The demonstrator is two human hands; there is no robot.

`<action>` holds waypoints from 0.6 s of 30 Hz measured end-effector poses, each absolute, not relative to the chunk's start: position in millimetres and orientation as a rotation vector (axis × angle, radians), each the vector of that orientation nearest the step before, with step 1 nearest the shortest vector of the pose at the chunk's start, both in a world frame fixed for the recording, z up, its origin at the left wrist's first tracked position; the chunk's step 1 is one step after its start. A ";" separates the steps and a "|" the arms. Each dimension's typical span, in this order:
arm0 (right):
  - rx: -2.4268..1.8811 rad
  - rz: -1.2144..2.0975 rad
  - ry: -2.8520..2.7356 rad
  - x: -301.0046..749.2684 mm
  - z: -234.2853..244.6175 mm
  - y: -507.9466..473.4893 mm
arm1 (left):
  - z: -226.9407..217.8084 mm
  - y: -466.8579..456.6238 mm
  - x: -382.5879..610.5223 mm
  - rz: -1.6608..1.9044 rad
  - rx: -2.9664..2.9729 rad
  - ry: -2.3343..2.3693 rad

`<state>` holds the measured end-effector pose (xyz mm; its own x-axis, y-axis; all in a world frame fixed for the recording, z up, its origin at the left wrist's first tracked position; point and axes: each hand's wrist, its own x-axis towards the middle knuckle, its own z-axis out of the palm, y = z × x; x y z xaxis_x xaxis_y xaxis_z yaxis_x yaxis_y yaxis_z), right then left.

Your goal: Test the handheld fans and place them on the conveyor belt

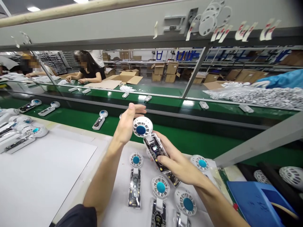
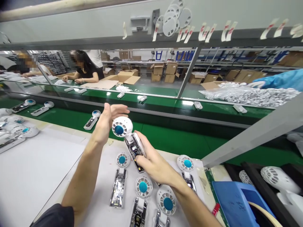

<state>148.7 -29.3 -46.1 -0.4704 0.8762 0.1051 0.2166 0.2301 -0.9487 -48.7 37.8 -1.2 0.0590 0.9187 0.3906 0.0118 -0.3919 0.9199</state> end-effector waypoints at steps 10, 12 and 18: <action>-0.734 1.485 -1.358 162.5 -20.4 -40.2 | 2.4 35.3 -57.3 1.529 1.637 1.070; -0.716 1.455 -1.352 165.7 -17.4 -41.1 | 2.7 34.7 -56.2 1.509 1.671 1.102; -0.650 1.292 -1.248 162.1 -4.9 -44.0 | 1.0 36.3 -58.9 1.475 1.691 1.136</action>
<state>162.1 -44.0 -4.9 -0.1790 0.9341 0.3090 -0.3410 0.2357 -0.9100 -58.9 36.3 1.0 0.0081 0.8936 0.4489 0.2062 -0.4407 0.8736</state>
